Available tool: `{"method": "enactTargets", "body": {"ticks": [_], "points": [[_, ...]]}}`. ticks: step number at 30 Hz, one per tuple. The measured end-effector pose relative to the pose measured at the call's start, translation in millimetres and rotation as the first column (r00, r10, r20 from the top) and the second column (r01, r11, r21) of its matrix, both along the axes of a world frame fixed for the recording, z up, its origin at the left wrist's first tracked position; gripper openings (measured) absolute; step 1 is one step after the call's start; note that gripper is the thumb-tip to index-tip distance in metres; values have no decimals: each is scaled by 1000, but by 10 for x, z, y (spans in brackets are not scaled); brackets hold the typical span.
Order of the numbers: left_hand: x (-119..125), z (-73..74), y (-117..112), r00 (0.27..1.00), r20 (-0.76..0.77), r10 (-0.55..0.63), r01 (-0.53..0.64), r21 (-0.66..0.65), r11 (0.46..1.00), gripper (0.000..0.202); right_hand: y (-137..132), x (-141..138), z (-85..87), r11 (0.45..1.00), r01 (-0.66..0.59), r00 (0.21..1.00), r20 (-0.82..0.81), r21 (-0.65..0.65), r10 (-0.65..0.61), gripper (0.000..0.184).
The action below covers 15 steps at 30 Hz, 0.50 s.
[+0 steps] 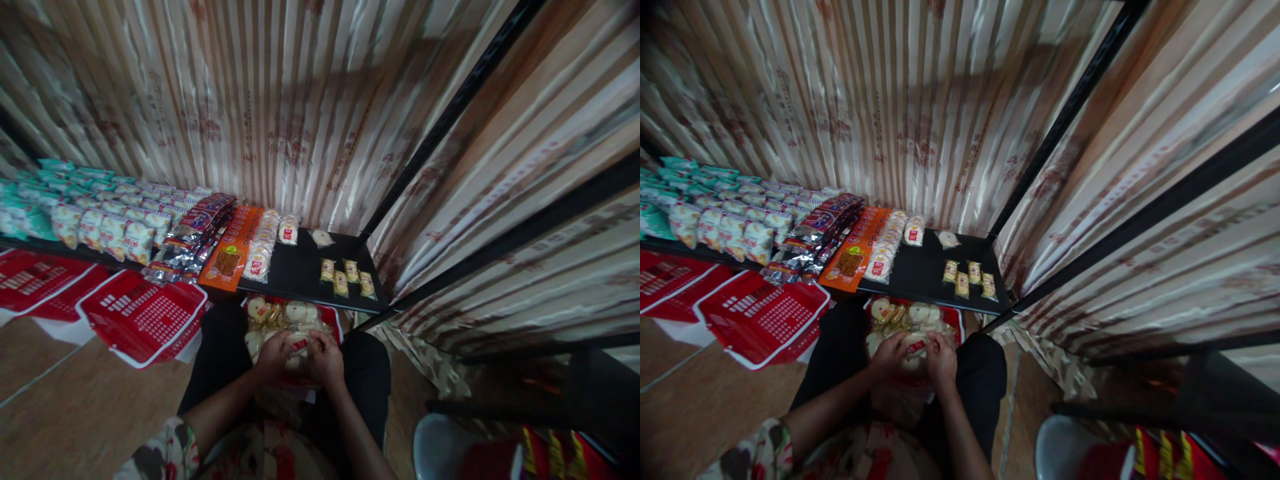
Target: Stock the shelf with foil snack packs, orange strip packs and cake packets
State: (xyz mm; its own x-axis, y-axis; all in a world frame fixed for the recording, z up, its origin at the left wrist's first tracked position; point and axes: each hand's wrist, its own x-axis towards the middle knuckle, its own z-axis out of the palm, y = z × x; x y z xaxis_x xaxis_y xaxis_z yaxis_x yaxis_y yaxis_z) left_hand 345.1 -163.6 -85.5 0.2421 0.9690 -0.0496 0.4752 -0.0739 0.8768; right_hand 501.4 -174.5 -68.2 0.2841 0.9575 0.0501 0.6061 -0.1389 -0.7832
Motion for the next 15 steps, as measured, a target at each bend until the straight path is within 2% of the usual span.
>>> {"method": "enactTargets", "body": {"ticks": [6,10,15], "points": [[-83,164,55,999,31,-26,27,-41,999,34,20,-8,17,999,-22,995,-93,24,24,28],[-159,267,136,999,24,-47,50,-106,993,33,31,-11,6,998,-30,978,-210,-58,17,30],[-244,300,267,995,53,-83,90,-144,986,28,28,-20,-59,993,-38,920,-391,-108,-8,30]]}}
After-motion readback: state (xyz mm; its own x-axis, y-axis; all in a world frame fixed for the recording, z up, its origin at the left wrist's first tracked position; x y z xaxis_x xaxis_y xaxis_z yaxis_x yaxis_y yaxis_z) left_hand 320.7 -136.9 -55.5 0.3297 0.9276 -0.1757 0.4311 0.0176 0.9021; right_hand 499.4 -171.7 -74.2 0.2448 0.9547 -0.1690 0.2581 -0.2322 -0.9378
